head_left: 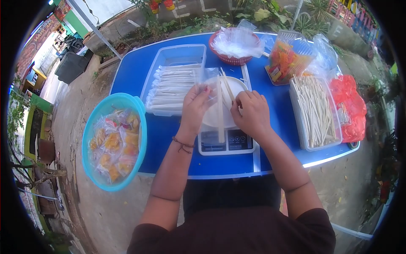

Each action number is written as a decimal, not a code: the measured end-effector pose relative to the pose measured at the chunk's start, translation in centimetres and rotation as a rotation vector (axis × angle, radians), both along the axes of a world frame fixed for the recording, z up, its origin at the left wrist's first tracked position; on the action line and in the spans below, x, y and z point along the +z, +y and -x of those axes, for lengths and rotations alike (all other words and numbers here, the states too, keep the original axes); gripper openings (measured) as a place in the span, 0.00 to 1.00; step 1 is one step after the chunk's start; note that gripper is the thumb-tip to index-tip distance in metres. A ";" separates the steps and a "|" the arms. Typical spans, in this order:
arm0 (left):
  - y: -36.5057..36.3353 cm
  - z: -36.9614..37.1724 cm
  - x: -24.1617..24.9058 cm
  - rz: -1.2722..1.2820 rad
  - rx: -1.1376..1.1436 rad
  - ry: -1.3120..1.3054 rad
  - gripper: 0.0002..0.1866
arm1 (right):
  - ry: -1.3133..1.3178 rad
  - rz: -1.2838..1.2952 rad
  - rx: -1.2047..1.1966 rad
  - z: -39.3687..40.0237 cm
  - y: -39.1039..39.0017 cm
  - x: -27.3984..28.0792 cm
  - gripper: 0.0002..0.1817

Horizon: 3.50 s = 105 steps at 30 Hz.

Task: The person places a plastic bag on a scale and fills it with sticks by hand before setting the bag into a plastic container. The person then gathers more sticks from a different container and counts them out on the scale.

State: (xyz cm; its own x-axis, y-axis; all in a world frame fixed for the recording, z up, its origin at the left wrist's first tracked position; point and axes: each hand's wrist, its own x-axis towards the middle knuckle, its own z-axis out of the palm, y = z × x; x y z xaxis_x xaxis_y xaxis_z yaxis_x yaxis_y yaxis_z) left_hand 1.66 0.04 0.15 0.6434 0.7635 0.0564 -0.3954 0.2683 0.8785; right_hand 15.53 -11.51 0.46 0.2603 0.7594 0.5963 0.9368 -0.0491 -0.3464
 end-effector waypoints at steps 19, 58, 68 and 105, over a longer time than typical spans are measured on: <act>-0.8 0.0 0.3 0.001 -0.207 0.108 0.13 | 0.037 -0.127 0.019 -0.1 0.1 -0.3 0.06; -2.3 0.1 2.2 -0.500 -0.257 0.426 0.18 | 1.061 -0.746 0.334 -3.3 -0.5 2.2 0.09; -2.4 -0.1 1.8 -0.409 -0.189 0.354 0.10 | 1.111 -0.759 0.358 -3.0 -0.6 2.3 0.09; -1.9 0.4 2.0 -0.465 -0.253 0.360 0.10 | 1.158 -0.463 0.296 -2.0 -0.1 1.9 0.21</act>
State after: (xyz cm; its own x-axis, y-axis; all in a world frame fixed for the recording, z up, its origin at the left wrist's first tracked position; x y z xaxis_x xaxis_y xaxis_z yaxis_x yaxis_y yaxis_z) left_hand 1.26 -1.86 2.16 0.8410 0.5331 0.0922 -0.0285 -0.1265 0.9916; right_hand 17.57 -11.57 2.35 0.6598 0.6602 0.3589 0.0330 0.4517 -0.8916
